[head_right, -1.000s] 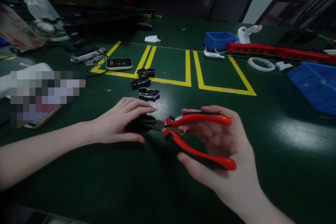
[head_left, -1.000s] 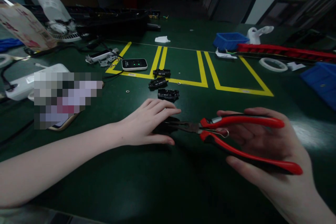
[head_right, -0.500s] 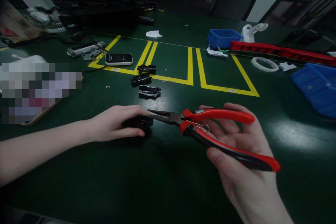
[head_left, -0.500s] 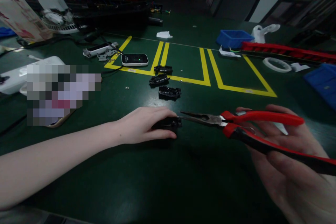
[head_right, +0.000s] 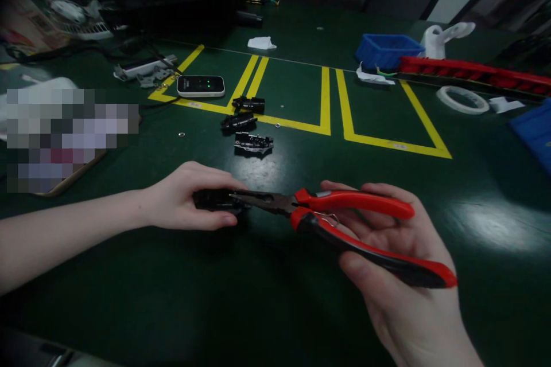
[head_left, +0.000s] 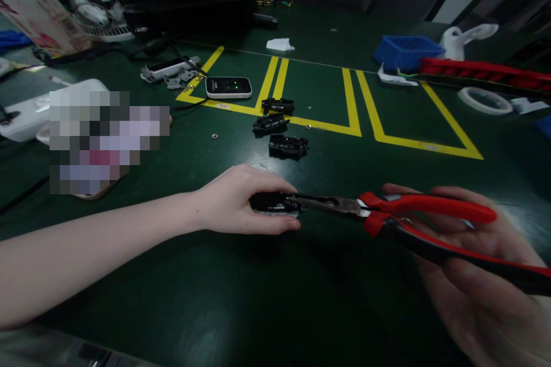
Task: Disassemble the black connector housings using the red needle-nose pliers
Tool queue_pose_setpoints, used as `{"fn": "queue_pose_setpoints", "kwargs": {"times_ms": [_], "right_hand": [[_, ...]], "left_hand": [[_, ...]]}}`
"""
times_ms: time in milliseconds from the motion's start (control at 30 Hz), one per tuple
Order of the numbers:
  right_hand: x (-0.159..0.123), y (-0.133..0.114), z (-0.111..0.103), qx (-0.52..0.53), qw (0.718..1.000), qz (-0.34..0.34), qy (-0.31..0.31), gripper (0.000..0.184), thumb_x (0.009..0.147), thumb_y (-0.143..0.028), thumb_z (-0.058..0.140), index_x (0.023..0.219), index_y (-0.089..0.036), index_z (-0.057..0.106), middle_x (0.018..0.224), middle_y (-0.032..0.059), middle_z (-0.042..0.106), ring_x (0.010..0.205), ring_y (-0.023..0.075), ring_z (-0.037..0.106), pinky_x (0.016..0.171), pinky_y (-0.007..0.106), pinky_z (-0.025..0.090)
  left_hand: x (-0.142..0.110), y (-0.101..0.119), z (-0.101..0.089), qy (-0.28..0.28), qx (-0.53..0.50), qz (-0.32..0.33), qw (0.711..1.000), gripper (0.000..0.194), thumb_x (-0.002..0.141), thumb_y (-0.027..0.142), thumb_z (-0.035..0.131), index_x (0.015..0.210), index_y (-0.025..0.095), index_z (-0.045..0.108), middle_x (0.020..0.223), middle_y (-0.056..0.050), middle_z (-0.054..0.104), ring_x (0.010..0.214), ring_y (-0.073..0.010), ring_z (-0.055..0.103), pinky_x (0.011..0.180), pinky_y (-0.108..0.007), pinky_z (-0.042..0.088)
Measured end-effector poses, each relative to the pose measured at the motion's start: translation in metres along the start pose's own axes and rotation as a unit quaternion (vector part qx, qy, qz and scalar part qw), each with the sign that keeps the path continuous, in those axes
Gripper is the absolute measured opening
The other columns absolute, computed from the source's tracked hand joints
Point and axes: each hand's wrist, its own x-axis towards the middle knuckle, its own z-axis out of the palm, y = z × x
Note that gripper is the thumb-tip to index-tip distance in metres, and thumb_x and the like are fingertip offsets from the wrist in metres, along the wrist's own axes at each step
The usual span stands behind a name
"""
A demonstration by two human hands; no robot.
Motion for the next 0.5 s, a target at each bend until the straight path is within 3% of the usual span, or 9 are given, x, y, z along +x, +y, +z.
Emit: {"fn": "queue_pose_setpoints", "kwargs": {"times_ms": [133,300,500], "right_hand": [[0.0018,0.0011,-0.0003,0.061,0.996,0.065,0.029,0.045,0.069,-0.035,0.085,0.109,-0.037,0.064,0.120,0.0036,0.074,0.110,0.0307,0.071,0.095,0.046,0.061],[-0.0004,0.0004,0.0041,0.058,0.995,0.053,0.057,0.038,0.073,-0.035,0.080,0.108,-0.037,0.065,0.119,0.0022,0.074,0.111,0.0308,0.070,0.099,0.051,0.058],[-0.0021,-0.0040,0.0064,0.069,0.993,0.050,0.084,0.038,0.068,-0.034,0.085,0.101,-0.036,0.067,0.111,0.0001,0.076,0.101,0.0239,0.074,0.088,0.034,0.063]], "left_hand": [[0.0004,-0.0014,0.0001,0.000,-0.002,0.003,1.000,0.027,0.089,0.033,0.071,0.106,0.012,0.074,0.088,-0.004,0.074,0.072,-0.0136,0.064,0.063,-0.023,0.046],[0.0003,-0.0033,0.0009,-0.010,-0.013,0.006,1.000,0.027,0.090,0.032,0.070,0.106,0.011,0.074,0.091,-0.006,0.075,0.074,-0.0146,0.066,0.063,-0.024,0.047],[0.0007,-0.0054,0.0007,-0.011,-0.016,0.013,1.000,0.028,0.090,0.032,0.070,0.108,0.011,0.073,0.092,-0.006,0.075,0.076,-0.0154,0.067,0.064,-0.024,0.047]]}}
